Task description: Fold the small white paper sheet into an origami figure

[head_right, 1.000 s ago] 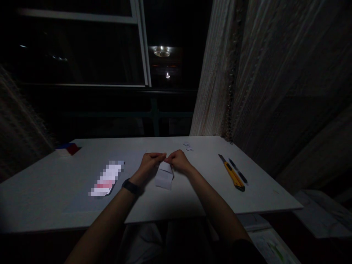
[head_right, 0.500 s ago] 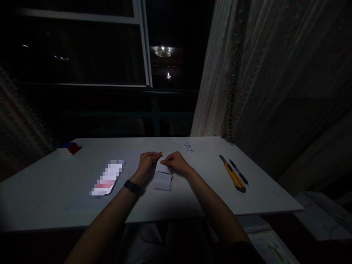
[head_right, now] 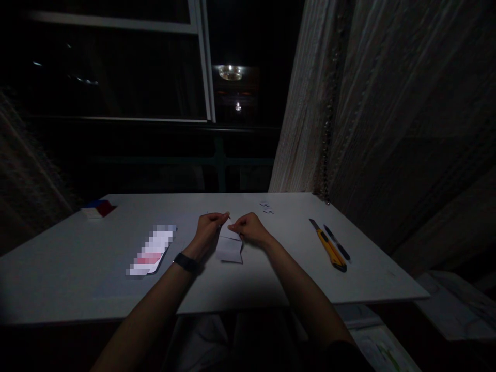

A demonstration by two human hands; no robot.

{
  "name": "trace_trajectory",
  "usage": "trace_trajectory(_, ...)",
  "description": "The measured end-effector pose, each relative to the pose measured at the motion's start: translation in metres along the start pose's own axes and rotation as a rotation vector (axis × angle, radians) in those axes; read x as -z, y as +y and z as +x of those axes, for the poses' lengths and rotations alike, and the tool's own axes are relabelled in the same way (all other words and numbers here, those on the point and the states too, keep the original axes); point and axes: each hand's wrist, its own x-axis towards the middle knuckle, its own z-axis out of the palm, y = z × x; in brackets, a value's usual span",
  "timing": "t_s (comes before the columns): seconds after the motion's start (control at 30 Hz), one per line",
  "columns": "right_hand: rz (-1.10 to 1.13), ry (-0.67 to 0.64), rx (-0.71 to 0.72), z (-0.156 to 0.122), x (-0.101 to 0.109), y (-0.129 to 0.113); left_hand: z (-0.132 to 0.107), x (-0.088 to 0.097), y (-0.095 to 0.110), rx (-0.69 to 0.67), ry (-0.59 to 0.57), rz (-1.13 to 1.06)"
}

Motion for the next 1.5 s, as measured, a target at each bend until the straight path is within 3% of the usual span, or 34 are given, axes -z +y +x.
trace_trajectory(0.17,-0.007,0.017,0.008,0.000,-0.001,0.002,-0.001,0.000,-0.005,0.076,-0.083,-0.027)
trace_trajectory(0.47,0.012,0.014,0.001,-0.001,-0.005,0.003,0.000,0.004,0.003,0.127,0.000,-0.072)
trace_trajectory(0.67,-0.057,0.081,0.055,-0.002,-0.002,0.003,-0.002,0.004,0.005,0.215,-0.140,-0.085)
trace_trajectory(0.93,-0.006,0.015,0.010,0.000,-0.005,0.005,0.000,0.006,0.007,0.193,-0.028,-0.075)
trace_trajectory(1.27,-0.295,0.089,0.099,0.001,-0.008,0.010,0.002,0.009,0.006,0.151,0.052,-0.080)
trace_trajectory(1.5,-0.102,0.027,0.069,0.002,-0.009,0.009,0.003,0.009,0.005,0.148,0.057,-0.069)
